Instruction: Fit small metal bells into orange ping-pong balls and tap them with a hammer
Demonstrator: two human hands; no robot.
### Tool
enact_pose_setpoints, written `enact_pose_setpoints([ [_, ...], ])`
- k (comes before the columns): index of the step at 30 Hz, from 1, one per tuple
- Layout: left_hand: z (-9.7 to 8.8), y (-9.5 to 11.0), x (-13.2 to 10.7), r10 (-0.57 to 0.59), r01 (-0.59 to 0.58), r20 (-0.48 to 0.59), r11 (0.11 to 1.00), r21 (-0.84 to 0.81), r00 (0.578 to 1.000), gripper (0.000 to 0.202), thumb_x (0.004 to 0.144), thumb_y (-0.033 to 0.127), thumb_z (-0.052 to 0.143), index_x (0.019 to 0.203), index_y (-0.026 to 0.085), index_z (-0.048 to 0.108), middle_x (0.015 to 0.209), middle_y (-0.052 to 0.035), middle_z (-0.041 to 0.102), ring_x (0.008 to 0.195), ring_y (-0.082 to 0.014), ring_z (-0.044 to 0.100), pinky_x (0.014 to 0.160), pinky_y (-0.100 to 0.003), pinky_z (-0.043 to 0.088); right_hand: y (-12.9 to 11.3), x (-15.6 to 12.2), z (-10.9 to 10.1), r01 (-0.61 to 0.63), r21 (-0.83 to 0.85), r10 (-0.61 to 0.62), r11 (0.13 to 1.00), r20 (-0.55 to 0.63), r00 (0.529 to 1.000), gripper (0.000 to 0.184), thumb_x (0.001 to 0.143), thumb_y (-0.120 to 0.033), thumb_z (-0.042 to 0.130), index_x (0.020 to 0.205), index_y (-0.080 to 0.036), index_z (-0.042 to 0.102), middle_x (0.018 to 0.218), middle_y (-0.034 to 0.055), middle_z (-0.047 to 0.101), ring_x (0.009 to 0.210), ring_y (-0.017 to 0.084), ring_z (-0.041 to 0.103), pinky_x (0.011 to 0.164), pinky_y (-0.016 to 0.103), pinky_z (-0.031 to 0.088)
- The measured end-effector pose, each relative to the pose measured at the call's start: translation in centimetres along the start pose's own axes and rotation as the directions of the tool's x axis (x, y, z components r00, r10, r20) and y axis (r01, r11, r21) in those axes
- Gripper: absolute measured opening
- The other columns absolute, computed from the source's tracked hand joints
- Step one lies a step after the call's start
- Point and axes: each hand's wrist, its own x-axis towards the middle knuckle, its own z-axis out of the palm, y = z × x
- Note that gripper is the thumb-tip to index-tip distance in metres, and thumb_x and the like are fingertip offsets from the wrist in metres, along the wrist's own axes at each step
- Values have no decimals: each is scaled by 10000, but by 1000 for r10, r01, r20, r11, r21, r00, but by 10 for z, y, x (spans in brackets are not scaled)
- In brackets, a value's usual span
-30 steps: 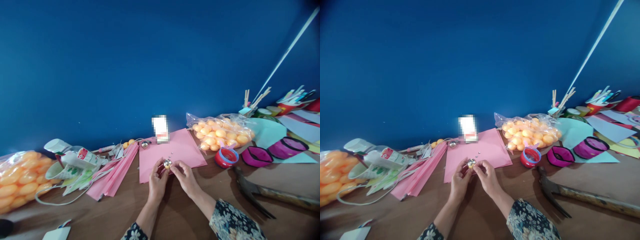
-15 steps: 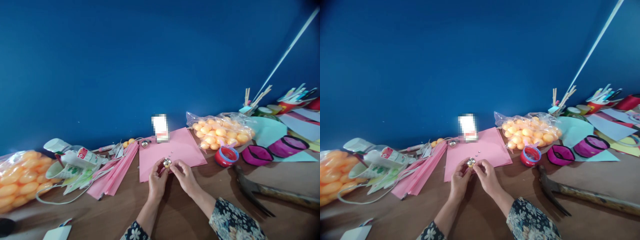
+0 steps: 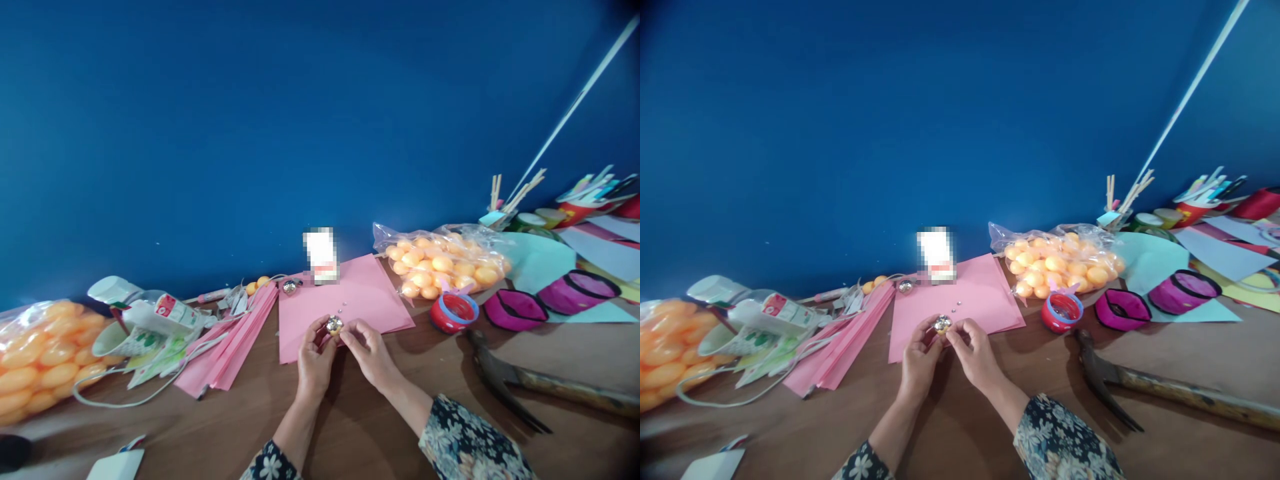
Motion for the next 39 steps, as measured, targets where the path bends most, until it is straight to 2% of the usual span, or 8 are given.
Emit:
enact_pose_setpoints([
  [10, -3, -6, 1, -11, 11, 26, 1000, -15, 1000, 486, 689, 212, 643, 1155, 180, 505, 1146, -108, 595, 1034, -220, 571, 884, -365, 463, 0, 1, 0, 9, -32, -8, 999, 15, 1000, 181, 828, -345, 502, 780, -179, 557, 770, 21, 608, 743, 167, 579, 713, 279, 467],
  [39, -3, -5, 1, -1, 1, 0, 1000, -2, 1000, 459, 677, 217, 652, 1118, 178, 532, 1107, -104, 620, 1028, -218, 576, 891, -367, 454, 0, 1, 0, 30, -54, -30, 998, 15, 999, 209, 822, -379, 496, 780, -188, 571, 761, 19, 606, 732, 167, 572, 702, 275, 464],
])
